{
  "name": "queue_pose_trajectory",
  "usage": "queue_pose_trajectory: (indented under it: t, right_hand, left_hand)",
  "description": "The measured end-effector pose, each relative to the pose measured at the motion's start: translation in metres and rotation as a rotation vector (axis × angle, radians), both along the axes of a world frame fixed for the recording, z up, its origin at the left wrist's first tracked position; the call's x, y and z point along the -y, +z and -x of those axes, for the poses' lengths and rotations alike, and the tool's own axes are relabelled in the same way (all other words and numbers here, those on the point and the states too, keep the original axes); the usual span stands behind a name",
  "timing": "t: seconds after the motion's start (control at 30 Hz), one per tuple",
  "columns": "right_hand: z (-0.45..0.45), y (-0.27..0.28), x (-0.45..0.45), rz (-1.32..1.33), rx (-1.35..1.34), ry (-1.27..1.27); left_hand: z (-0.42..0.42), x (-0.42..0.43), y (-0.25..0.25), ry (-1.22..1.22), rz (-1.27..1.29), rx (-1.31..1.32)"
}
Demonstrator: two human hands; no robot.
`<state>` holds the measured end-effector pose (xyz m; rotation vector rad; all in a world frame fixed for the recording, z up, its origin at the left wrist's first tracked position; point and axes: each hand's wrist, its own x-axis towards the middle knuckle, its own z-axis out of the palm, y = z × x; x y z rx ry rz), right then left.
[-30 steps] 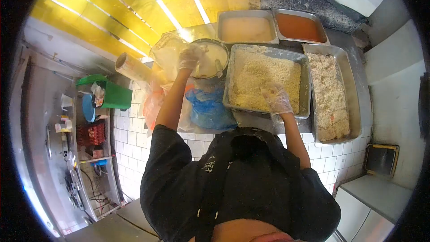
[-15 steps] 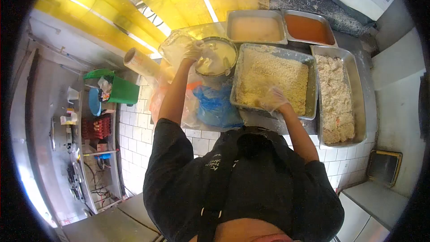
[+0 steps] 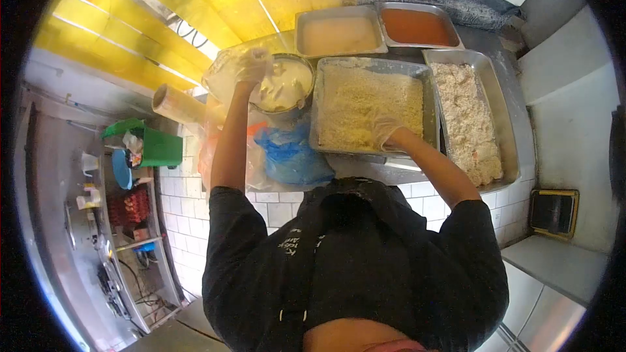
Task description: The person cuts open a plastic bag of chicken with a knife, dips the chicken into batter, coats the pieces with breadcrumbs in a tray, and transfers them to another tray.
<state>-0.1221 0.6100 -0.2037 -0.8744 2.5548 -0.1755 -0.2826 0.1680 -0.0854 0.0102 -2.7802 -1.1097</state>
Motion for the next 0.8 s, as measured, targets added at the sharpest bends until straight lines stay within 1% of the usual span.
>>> queue_pose_trajectory:
  t: [0.03,0.07,0.1,0.13,0.17,0.2,0.23,0.27,0.33,0.4,0.43,0.47,0.5,0.53,0.57,0.63,0.67,0.73,0.77,0.8]
  right_hand:
    - [0.002,-0.003,-0.01,-0.04,0.014,-0.007]
    - [0.006,-0.004,-0.018,-0.08,0.031,-0.006]
    - [0.007,0.01,-0.023,-0.135,0.091,-0.01]
    - [0.008,0.027,-0.028,-0.192,0.149,-0.013]
    - [0.007,0.04,-0.031,-0.217,0.131,-0.1]
    - [0.006,0.046,-0.036,-0.244,0.11,-0.185]
    - [0.002,0.037,-0.043,-0.26,0.114,-0.173]
    - [-0.003,0.017,-0.053,-0.114,-0.047,-0.244]
    - [-0.006,0.01,-0.063,0.026,-0.203,-0.297]
    - [-0.001,0.03,-0.06,-0.026,-0.083,-0.362]
    - [0.004,0.045,-0.056,-0.047,-0.044,-0.382]
    - [0.013,0.067,-0.048,-0.057,0.18,-0.426]
    - [0.017,0.083,-0.047,-0.068,0.406,-0.476]
    - [0.016,0.092,-0.053,-0.081,0.414,-0.485]
    - [0.017,0.1,-0.06,-0.129,0.132,-0.16]
    - [0.012,0.085,-0.077,-0.183,-0.128,0.182]
    - [0.005,0.054,-0.085,0.333,0.016,-0.098]
    - [-0.004,0.058,-0.072,0.847,0.162,-0.382]
    - [-0.014,0.11,-0.038,0.181,0.311,-0.354]
    - [-0.023,0.149,-0.012,-0.491,0.43,-0.306]
  left_hand:
    - [0.005,-0.009,0.001,-0.052,-0.06,-0.055]
    - [-0.002,-0.027,0.017,-0.071,-0.098,-0.076]
    - [-0.01,-0.045,0.033,-0.091,-0.135,-0.097]
    - [-0.028,-0.072,0.07,-0.089,-0.061,-0.143]
    - [-0.043,-0.097,0.095,-0.085,0.013,-0.187]
    - [-0.051,-0.116,0.107,-0.071,-0.002,-0.175]
    - [-0.056,-0.133,0.116,-0.122,0.052,-0.085]
    - [-0.061,-0.149,0.117,-0.175,0.106,0.004]
    - [-0.086,-0.178,0.107,-0.209,0.152,0.106]
    - [-0.096,-0.188,0.025,-0.3,0.19,0.157]
    - [-0.11,-0.192,0.014,-0.291,0.253,0.283]
    - [-0.131,-0.195,0.008,-0.289,0.318,0.414]
    - [-0.154,-0.198,0.014,-0.328,0.289,0.39]
    - [-0.17,-0.197,0.021,-0.368,0.258,0.365]
    - [-0.177,-0.195,0.007,-0.376,0.242,0.37]
    - [-0.194,-0.193,-0.023,-0.271,0.098,0.282]
    - [-0.204,-0.196,-0.029,-0.233,0.047,0.256]
    - [-0.214,-0.198,-0.011,-0.132,0.031,0.054]
    - [-0.214,-0.196,-0.015,-0.125,0.03,0.051]
    - [-0.213,-0.197,-0.022,-0.108,0.008,0.107]
